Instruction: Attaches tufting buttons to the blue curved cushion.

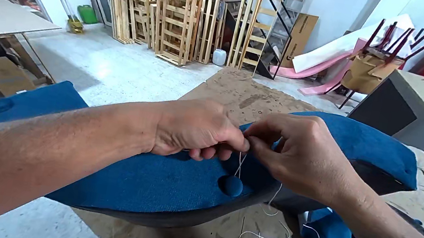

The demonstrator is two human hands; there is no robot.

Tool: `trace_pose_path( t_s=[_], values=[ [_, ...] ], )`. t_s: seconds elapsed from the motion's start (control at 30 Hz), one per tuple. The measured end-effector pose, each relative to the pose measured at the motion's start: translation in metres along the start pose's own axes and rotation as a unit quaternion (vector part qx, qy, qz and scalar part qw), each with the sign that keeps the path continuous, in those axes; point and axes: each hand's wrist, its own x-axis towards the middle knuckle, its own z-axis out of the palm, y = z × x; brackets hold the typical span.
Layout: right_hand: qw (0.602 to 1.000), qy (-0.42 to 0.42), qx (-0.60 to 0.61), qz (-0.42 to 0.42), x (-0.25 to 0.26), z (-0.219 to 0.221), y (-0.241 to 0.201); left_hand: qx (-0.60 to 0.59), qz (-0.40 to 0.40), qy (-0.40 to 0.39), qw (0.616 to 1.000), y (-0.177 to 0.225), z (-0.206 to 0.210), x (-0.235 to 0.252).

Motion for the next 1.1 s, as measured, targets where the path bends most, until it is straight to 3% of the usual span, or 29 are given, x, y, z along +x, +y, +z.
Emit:
trace_pose_path(
  t_s=[0.13,0.37,0.6,0.8,1.1],
  values=[
    [0.991,-0.028,0.074,0.104,-0.006,-0.001,-0.007,0.039,0.015,0.018,0.999,0.001,0.0,-0.002],
    [0.926,-0.094,0.274,0.243,-0.008,-0.005,-0.026,0.077,0.046,0.029,0.996,-0.004,-0.004,-0.002],
    [0.928,-0.076,0.273,0.244,-0.014,-0.004,-0.038,0.088,0.05,0.023,0.995,0.0,-0.005,-0.001],
    [0.916,-0.051,0.268,0.294,-0.015,0.001,-0.043,0.096,0.098,0.022,0.99,-0.003,-0.009,-0.003],
    [0.855,-0.054,0.396,0.33,-0.018,0.001,-0.043,0.111,0.108,0.032,0.987,-0.002,-0.008,-0.004]
  ],
)
